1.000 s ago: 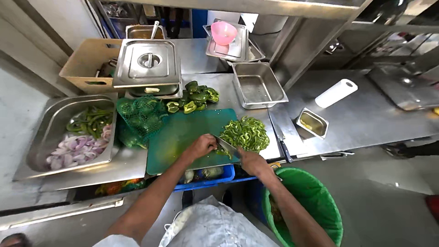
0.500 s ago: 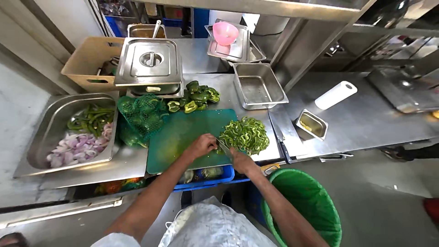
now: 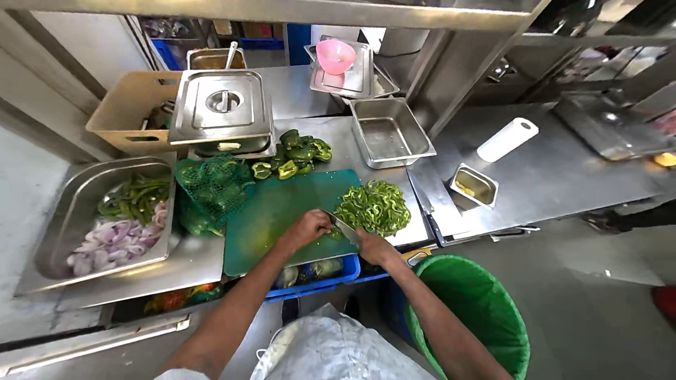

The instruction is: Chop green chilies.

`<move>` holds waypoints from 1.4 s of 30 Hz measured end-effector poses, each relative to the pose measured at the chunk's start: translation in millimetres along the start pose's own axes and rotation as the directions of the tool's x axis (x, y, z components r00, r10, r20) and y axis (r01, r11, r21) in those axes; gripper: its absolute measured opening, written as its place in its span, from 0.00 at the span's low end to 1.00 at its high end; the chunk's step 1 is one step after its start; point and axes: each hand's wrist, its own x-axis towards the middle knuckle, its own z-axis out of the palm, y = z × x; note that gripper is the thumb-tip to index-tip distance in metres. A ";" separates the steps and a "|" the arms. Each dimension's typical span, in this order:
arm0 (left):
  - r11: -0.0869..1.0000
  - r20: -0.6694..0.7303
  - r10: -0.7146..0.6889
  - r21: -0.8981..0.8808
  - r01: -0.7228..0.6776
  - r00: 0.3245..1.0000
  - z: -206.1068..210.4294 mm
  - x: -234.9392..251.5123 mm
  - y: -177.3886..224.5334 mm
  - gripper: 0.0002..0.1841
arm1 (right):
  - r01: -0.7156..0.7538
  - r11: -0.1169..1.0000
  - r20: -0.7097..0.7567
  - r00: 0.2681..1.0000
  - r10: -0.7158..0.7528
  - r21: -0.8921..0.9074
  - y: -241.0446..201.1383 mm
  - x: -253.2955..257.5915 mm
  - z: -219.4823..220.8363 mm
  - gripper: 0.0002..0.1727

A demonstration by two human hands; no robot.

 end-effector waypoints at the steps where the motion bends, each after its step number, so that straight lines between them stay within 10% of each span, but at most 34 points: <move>1: 1.000 0.014 -0.001 0.010 0.000 1.000 1.6 2.6 1.1 0.01 | -0.021 1.000 -0.009 1.000 0.021 -0.016 1.2 -5.4 -4.2 0.30; 42: 0.997 -0.028 -0.072 0.029 0.072 0.997 11.8 0.1 7.1 0.05 | -0.009 0.999 -0.001 1.000 0.009 0.043 -14.0 4.8 15.4 0.25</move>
